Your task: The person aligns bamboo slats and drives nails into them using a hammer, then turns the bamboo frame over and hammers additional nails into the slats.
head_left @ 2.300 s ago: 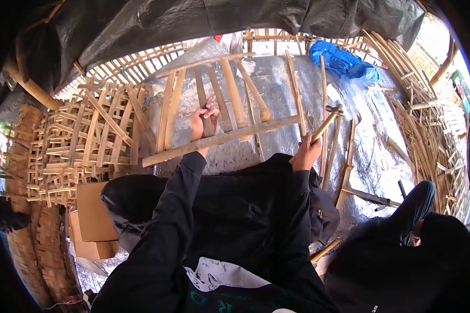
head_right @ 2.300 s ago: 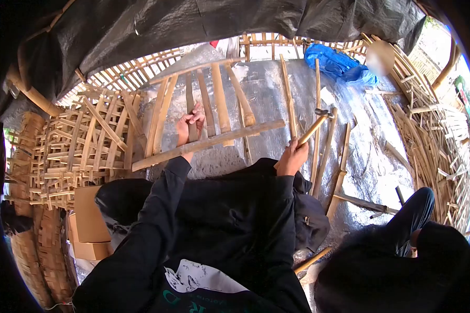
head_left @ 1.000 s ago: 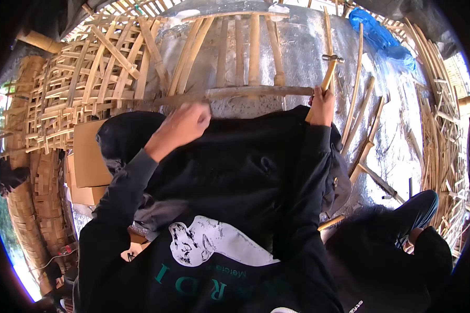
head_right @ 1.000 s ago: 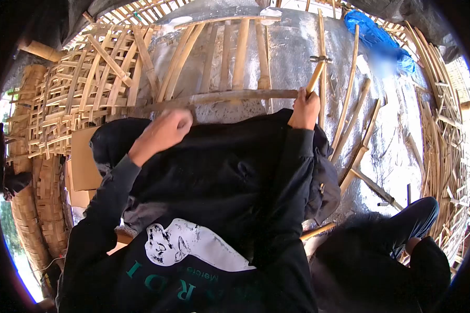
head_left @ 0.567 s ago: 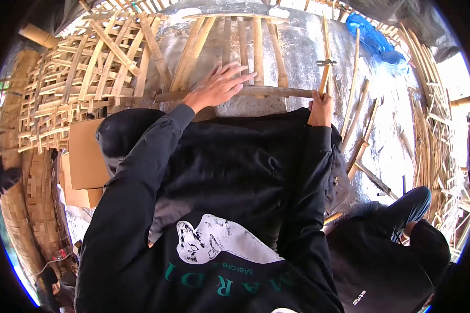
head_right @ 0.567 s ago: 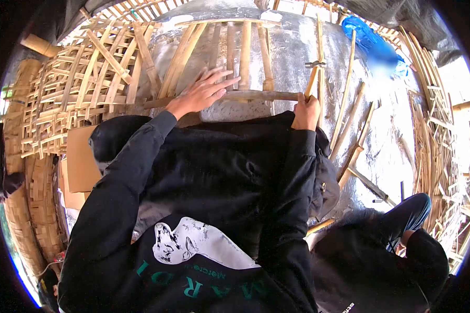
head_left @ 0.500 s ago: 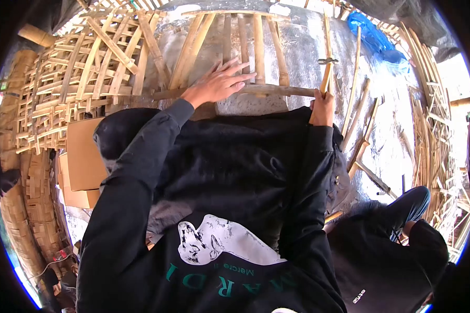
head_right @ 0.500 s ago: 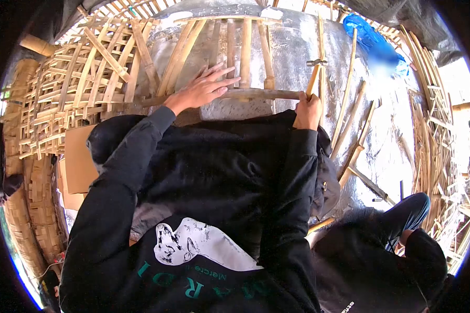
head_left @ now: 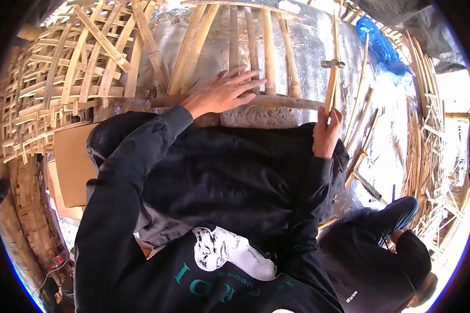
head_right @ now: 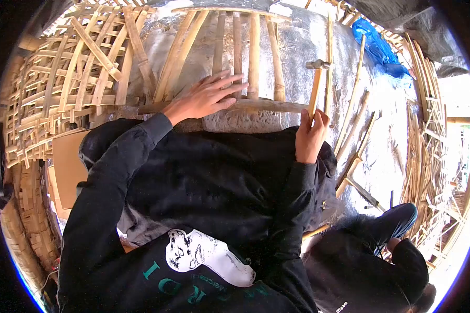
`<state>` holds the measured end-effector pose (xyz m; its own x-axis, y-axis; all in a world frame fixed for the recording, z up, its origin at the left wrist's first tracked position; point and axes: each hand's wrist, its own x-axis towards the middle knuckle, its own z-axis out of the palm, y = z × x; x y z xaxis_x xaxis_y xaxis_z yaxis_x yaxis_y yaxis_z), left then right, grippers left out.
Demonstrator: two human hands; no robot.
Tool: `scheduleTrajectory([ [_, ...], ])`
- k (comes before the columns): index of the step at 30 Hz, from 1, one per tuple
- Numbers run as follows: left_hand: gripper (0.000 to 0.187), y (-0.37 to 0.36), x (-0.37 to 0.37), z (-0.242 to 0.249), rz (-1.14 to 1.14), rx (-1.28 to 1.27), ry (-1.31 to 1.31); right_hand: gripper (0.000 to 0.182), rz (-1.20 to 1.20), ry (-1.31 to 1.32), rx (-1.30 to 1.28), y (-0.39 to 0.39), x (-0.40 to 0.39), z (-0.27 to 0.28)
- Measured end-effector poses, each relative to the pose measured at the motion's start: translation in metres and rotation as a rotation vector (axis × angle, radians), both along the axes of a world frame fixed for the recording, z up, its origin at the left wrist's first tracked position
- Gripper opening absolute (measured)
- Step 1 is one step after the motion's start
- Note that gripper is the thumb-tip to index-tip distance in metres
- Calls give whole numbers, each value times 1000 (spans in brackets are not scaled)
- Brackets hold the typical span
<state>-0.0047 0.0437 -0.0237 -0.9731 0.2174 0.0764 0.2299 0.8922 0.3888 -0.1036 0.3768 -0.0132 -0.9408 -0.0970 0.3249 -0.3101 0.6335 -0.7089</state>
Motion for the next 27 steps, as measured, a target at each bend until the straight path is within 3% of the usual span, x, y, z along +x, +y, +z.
scheduleTrajectory([
  [3,58,0,0,8,106,126,71,33,29,45,7,7,-15,-11],
  [5,59,-5,-3,10,184,183,146,33,-95,-178,-29,11,-32,-15],
  [7,57,-11,-9,10,431,124,185,29,-117,-237,-25,15,-39,-16],
  [8,63,-17,-15,6,478,225,65,28,-112,-218,-37,14,-41,-20],
  [9,63,-21,-20,6,480,230,68,26,-110,-198,-50,9,-38,-15],
  [11,61,-28,-28,8,508,336,-366,25,-81,-262,-95,3,-33,-3],
  [12,65,-28,-32,4,507,367,-436,23,-53,-330,-144,-2,-29,3],
  [14,71,-37,-45,-40,484,483,-382,22,-26,-323,-179,-4,-28,3],
  [18,85,-37,-34,-22,435,863,-368,19,3,-331,-278,-1,-34,-5],
  [21,84,-33,-19,5,399,886,-323,17,66,-283,-415,-1,-32,-1],
  [25,79,-29,-19,-3,423,850,-279,16,22,-246,-392,-4,-28,2],
  [27,73,-27,-16,-9,353,960,-191,16,37,-267,-425,-1,-26,0],
])
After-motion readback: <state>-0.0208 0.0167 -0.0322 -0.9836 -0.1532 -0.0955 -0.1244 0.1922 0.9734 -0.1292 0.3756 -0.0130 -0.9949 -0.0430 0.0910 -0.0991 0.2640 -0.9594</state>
